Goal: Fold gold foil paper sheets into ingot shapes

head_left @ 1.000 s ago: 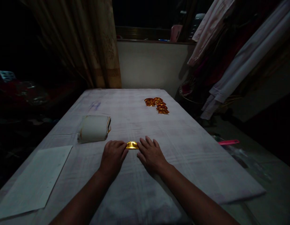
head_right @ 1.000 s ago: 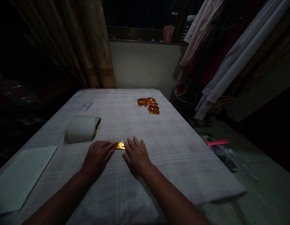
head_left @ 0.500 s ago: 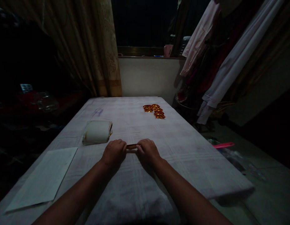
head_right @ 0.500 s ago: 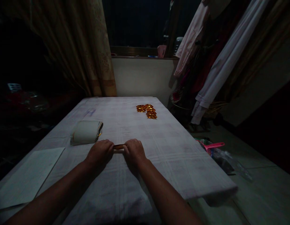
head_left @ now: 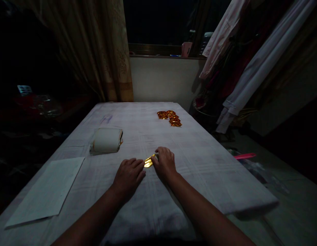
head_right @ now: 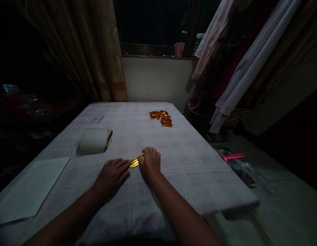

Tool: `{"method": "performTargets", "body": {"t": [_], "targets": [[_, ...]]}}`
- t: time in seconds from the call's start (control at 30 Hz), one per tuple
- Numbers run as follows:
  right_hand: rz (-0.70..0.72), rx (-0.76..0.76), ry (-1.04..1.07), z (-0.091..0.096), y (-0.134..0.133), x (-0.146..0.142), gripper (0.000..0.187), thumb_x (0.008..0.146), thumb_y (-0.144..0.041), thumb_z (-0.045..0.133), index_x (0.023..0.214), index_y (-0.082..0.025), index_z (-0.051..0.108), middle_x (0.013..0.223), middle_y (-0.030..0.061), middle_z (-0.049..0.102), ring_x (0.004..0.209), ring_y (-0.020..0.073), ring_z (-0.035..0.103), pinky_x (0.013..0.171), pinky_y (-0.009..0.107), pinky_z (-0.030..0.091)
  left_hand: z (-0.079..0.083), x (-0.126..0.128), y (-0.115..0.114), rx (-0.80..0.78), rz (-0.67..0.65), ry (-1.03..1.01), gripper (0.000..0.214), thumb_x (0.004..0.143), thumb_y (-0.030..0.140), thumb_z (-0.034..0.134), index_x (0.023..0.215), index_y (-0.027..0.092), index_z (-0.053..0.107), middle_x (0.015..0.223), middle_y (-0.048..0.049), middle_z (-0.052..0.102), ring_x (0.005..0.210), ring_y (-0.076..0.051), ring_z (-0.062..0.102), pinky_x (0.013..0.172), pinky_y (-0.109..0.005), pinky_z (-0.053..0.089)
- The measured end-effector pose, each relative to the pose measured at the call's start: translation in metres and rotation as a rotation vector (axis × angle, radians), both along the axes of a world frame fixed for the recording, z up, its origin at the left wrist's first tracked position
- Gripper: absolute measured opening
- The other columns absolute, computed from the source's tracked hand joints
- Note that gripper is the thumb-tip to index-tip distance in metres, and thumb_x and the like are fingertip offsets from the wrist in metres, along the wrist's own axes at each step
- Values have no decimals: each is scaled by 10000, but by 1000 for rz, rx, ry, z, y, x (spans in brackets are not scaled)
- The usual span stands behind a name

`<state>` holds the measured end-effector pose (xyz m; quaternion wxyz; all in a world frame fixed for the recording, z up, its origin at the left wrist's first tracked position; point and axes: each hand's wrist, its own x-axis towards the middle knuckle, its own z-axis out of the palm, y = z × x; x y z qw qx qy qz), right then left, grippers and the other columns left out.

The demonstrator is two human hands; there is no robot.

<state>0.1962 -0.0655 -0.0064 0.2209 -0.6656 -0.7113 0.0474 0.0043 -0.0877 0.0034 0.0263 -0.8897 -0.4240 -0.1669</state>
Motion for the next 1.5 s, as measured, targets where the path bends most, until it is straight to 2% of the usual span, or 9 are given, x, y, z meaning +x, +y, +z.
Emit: {"method": "performTargets", "body": {"t": [0.07, 0.17, 0.37, 0.6, 0.73, 0.9, 1.13, 1.37, 1.5], "targets": [[161, -6, -46, -1, -7, -2, 397, 1006, -295, 469, 1378, -196, 569, 1460, 122, 560, 1399, 274, 414, 1148, 482, 269, -2, 0, -1, 18, 11, 18, 308, 1005, 294, 475, 1238, 227, 665, 1239, -78, 718, 1171, -280, 606, 983, -459, 430], [373, -117, -121, 2, -17, 0, 448, 1046, -355, 384, 1467, -244, 492, 1560, 71, 468, 1479, 265, 322, 1201, 547, 183, -5, 0, 0, 37, 31, 26, 324, 1004, 277, 466, 1254, 227, 667, 1244, -79, 722, 1220, -305, 595, 1022, -494, 407], [285, -209, -188, 11, -21, 16, 487, 1054, -380, 343, 1514, -250, 435, 1616, 56, 378, 1512, 296, 263, 1200, 631, 155, -7, -2, -1, 31, 56, 31, 348, 996, 234, 450, 1267, 242, 668, 1269, -68, 717, 1265, -306, 581, 1055, -514, 397], [254, -214, -198, 8, -20, 16, 500, 1052, -378, 328, 1532, -263, 406, 1632, 57, 346, 1519, 288, 246, 1199, 629, 168, -11, -20, -7, 58, 98, 31, 357, 992, 247, 439, 1259, 270, 676, 1288, -51, 713, 1263, -301, 587, 1034, -507, 407], [251, -230, -195, 8, -19, 15, 501, 1047, -387, 343, 1527, -260, 417, 1630, 57, 352, 1518, 305, 243, 1193, 630, 185, -3, -26, -8, 46, 142, 82, 324, 977, 248, 456, 1172, 235, 714, 1287, -65, 712, 1251, -337, 589, 1003, -532, 420], [249, -205, -191, 9, -20, 15, 500, 1050, -388, 345, 1523, -249, 427, 1625, 65, 360, 1513, 314, 255, 1190, 623, 197, 8, -2, -13, 64, 146, 61, 351, 969, 254, 482, 1271, 203, 652, 1347, -108, 667, 1261, -321, 574, 1028, -508, 411], [189, -167, -153, 7, -25, 14, 507, 1048, -385, 348, 1506, -198, 460, 1599, 103, 396, 1506, 330, 273, 1200, 615, 183, -5, 14, -13, -9, 96, 71, 361, 984, 329, 505, 1325, 297, 617, 1399, -57, 636, 1262, -309, 563, 1018, -501, 419], [431, -103, -102, 2, -28, 14, 521, 1038, -395, 409, 1530, -226, 416, 1605, 89, 390, 1521, 285, 245, 1226, 599, 131, -14, -8, 4, -87, 55, 62, 447, 991, 304, 508, 1435, 351, 526, 1488, -31, 564, 1391, -300, 473, 1132, -571, 328], [379, -156, -111, 2, -26, 21, 546, 1041, -448, 392, 1533, -211, 414, 1615, 91, 368, 1522, 306, 241, 1224, 620, 126, -16, -15, 8, -157, 36, 85, 448, 1008, 346, 485, 1455, 375, 501, 1526, -14, 522, 1430, -311, 432, 1152, -619, 287]]}}
